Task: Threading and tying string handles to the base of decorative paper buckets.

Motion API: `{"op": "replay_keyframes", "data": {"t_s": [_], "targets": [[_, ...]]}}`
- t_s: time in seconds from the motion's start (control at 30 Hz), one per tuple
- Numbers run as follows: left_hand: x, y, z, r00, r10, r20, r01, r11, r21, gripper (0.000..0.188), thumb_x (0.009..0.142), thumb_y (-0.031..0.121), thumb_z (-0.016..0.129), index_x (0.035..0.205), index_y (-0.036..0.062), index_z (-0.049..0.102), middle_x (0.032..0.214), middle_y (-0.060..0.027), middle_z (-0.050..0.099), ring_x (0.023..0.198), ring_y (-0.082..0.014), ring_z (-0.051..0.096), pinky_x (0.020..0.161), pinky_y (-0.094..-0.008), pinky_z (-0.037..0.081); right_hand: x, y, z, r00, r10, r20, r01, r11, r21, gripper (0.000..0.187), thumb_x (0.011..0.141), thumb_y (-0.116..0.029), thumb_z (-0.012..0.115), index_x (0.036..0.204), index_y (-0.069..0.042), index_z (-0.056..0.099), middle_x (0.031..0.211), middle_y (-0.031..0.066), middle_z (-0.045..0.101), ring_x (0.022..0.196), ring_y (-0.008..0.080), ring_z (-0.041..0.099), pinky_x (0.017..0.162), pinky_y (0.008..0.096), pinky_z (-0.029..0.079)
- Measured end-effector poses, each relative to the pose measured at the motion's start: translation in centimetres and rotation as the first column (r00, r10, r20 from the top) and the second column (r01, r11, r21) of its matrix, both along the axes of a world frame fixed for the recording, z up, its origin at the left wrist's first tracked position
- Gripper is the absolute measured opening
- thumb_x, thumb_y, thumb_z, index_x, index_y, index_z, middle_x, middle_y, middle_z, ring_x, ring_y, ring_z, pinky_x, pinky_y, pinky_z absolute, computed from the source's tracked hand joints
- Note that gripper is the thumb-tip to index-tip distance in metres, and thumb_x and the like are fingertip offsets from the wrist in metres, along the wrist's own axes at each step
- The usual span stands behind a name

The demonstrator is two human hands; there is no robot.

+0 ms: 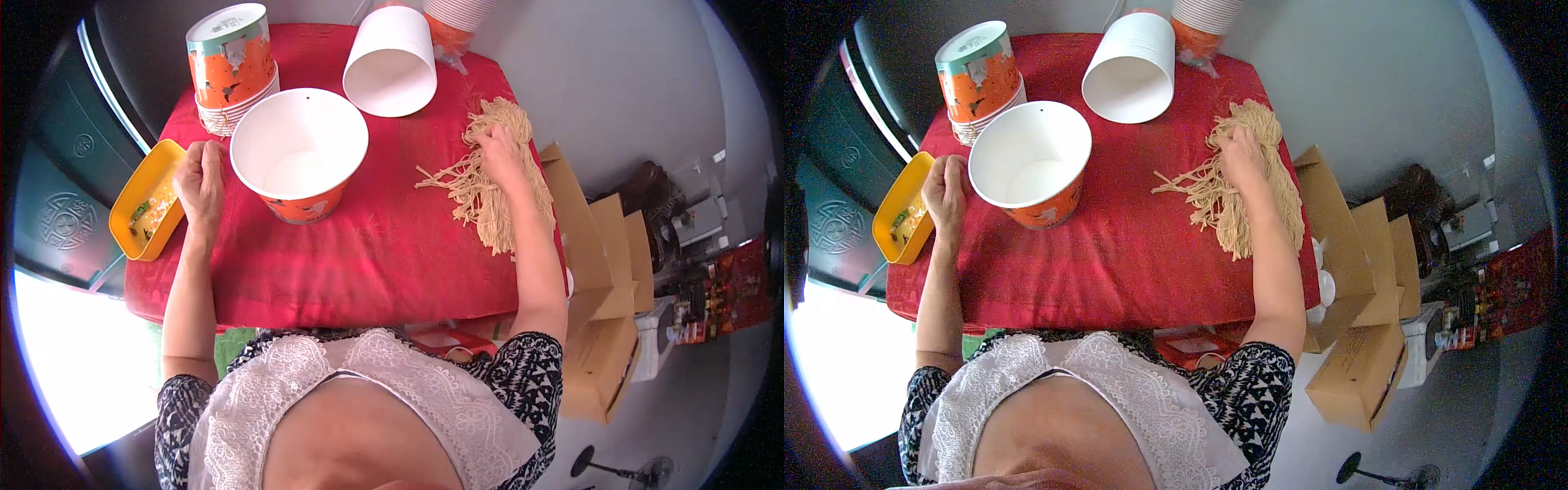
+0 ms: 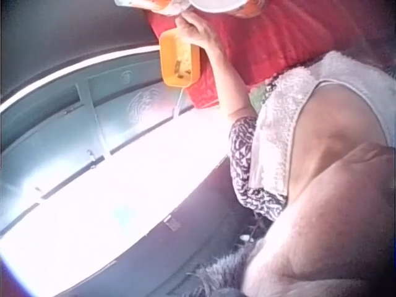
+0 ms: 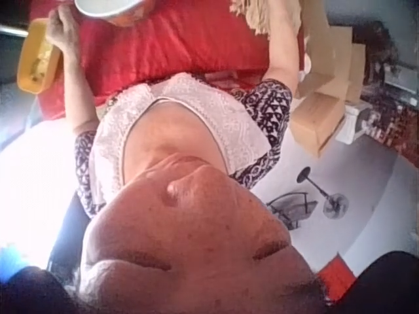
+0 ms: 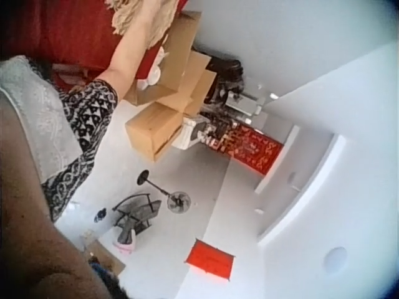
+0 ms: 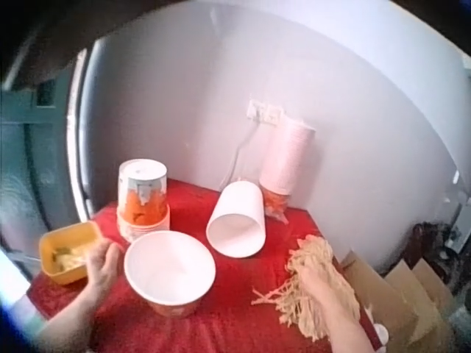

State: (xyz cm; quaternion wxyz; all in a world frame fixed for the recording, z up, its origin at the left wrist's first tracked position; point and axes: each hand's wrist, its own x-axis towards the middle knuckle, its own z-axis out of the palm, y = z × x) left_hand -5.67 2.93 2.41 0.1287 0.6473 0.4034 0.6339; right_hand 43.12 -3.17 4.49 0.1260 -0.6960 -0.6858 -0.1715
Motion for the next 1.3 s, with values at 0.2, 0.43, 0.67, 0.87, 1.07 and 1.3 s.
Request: {"op": "replay_keyframes", "data": {"t_s": [0.2,0.43,0.67,0.87,1.07,1.3], "targets": [[0.0,-0.3,0.4,1.000,0.012,0.013,-0.012,1.000,-0.027,0.024,0.097,0.013,0.055,0.077,-0.0001,0.057,0.059,0.0023,0.043,0.057,-0.0044,0.040,0.050,-0.0249,0.035,-0.2,0.7,0.6,0.993,0.028,0.116,-0.015,0.994,-0.109,0.012,0.079,-0.004,0.064,0.089,-0.007,0.071,0.103,0.0108,0.057,0.108,0.0291,0.051,0.095,0.0391,0.045],[0.2,0.1,0.2,0.999,0.025,-0.023,-0.024,0.999,0.021,0.026,0.096,0.013,0.056,0.075,-0.0011,0.054,0.059,0.0001,0.041,0.058,-0.0059,0.038,0.050,-0.0258,0.034,-0.1,0.2,0.1,0.996,0.063,0.063,-0.059,0.996,-0.060,0.008,0.079,-0.004,0.063,0.085,-0.003,0.068,0.102,0.0119,0.058,0.105,0.0300,0.052,0.094,0.0401,0.045],[0.1,0.3,-0.2,1.000,-0.007,-0.016,0.007,1.000,-0.003,0.025,0.096,0.012,0.056,0.075,-0.0017,0.054,0.059,0.0004,0.041,0.058,-0.0055,0.038,0.049,-0.0259,0.034,0.5,1.2,-0.5,0.988,0.067,0.139,-0.057,0.996,-0.074,0.013,0.080,-0.005,0.061,0.089,-0.004,0.070,0.101,0.0119,0.060,0.107,0.0302,0.053,0.093,0.0400,0.045],[0.1,0.2,-0.2,1.000,-0.012,0.005,0.012,1.000,-0.018,0.026,0.096,0.012,0.056,0.074,-0.0017,0.053,0.059,0.0011,0.041,0.058,-0.0049,0.037,0.049,-0.0260,0.034,0.6,1.1,-0.7,0.992,0.058,0.114,-0.056,0.998,-0.027,0.014,0.079,-0.005,0.060,0.089,-0.006,0.070,0.101,0.0112,0.059,0.107,0.0298,0.053,0.094,0.0402,0.045],[-0.1,0.4,-0.7,1.000,0.009,-0.013,-0.009,1.000,-0.022,0.026,0.096,0.012,0.057,0.073,-0.0015,0.052,0.058,0.0000,0.041,0.058,-0.0053,0.038,0.049,-0.0266,0.034,-0.2,0.5,-0.5,0.997,0.066,0.045,-0.062,0.994,-0.089,0.013,0.080,-0.003,0.059,0.090,-0.004,0.068,0.103,0.0125,0.058,0.107,0.0302,0.053,0.093,0.0407,0.045],[0.3,0.5,-0.4,1.000,-0.004,0.001,0.004,1.000,-0.021,0.028,0.095,0.011,0.057,0.071,-0.0012,0.050,0.058,-0.0002,0.041,0.057,-0.0054,0.038,0.049,-0.0270,0.034,1.0,0.8,-1.1,0.991,0.027,0.129,-0.022,0.999,-0.046,0.011,0.084,-0.003,0.058,0.090,-0.004,0.067,0.105,0.0135,0.058,0.106,0.0311,0.053,0.093,0.0411,0.045]]}}
